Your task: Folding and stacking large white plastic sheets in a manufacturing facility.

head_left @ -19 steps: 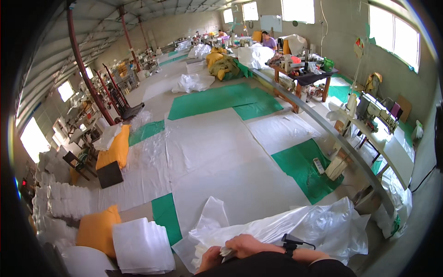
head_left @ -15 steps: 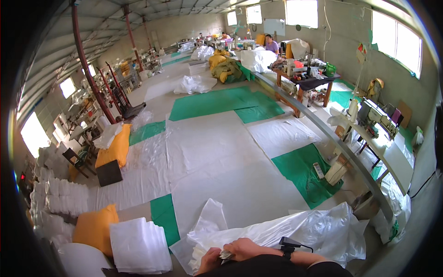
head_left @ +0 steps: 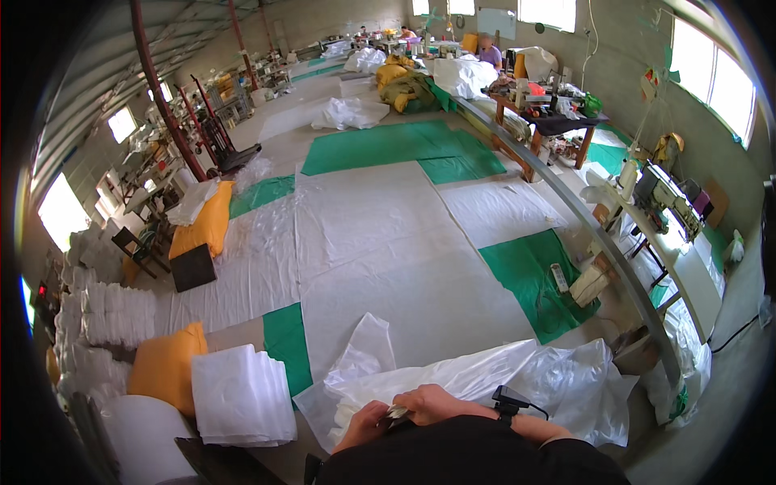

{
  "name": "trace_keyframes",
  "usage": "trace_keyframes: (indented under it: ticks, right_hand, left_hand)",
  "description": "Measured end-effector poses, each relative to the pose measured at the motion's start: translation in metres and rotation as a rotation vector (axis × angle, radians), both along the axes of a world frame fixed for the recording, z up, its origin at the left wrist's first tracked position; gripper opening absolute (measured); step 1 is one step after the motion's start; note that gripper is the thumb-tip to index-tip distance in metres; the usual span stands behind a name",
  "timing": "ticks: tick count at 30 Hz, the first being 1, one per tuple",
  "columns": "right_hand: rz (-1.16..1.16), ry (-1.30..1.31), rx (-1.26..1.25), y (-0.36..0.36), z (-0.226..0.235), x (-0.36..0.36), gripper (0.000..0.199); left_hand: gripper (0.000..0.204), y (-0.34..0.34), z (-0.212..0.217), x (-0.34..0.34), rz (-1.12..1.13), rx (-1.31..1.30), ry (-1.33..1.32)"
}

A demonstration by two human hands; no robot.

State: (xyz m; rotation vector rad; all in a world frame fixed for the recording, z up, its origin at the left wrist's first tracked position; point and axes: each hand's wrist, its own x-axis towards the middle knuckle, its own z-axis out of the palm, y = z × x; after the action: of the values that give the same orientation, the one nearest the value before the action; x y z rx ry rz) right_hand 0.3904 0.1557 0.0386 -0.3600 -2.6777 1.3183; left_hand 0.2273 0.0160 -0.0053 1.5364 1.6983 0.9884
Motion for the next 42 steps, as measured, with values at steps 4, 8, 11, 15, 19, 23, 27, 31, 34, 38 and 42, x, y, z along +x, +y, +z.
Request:
trace_keyframes:
  ticks: [4,8,11,15,19,23,27,31,34,38,42]
  right_hand:
    - [-0.021,-0.009,0.056,0.002,0.015,-0.002,0.031]
    - [-0.056,-0.078,-0.056,0.001,-0.005,-0.004,0.026]
    - [-0.087,0.063,0.044,-0.004,-0.024,0.000,0.010]
    - [-0.050,0.137,0.021,0.002,-0.009,0.005,0.010]
    - [-0.063,0.065,-0.127,0.001,0.013,0.008,0.014]
    - [-0.046,-0.062,-0.151,0.006,0.030,0.010,0.019]
    - [-0.144,-0.064,-0.034,0.007,0.014,0.011,0.019]
    - [-0.176,0.040,0.228,0.012,0.012,0.018,0.015]
    - [-0.162,0.022,0.315,0.025,0.030,0.023,0.016]
    - [-0.167,0.053,0.279,0.030,0.045,0.028,0.018]
    - [-0.248,0.117,0.314,0.033,0.053,0.038,0.021]
  left_hand:
    - [0.015,0.001,-0.006,0.004,0.051,0.044,0.059]
    - [0.015,-0.007,-0.027,0.004,0.096,0.015,0.001]
    - [0.028,-0.006,-0.055,-0.003,0.070,-0.001,-0.067]
    - [0.030,-0.010,-0.085,-0.006,0.096,-0.037,-0.100]
    - [0.046,-0.014,-0.105,0.004,0.189,-0.029,-0.944]
    - [0.045,0.005,-0.107,-0.006,0.063,0.086,-0.367]
    - [0.045,0.012,-0.118,-0.002,0.025,0.186,-0.303]
    - [0.045,0.020,-0.128,0.003,-0.018,0.638,-0.589]
    - [0.034,0.018,-0.118,-0.023,-0.132,-0.031,0.117]
    - [0.020,0.015,-0.139,-0.035,0.084,0.090,-0.698]
    - [0.024,0.017,-0.137,-0.032,0.064,0.152,-0.314]
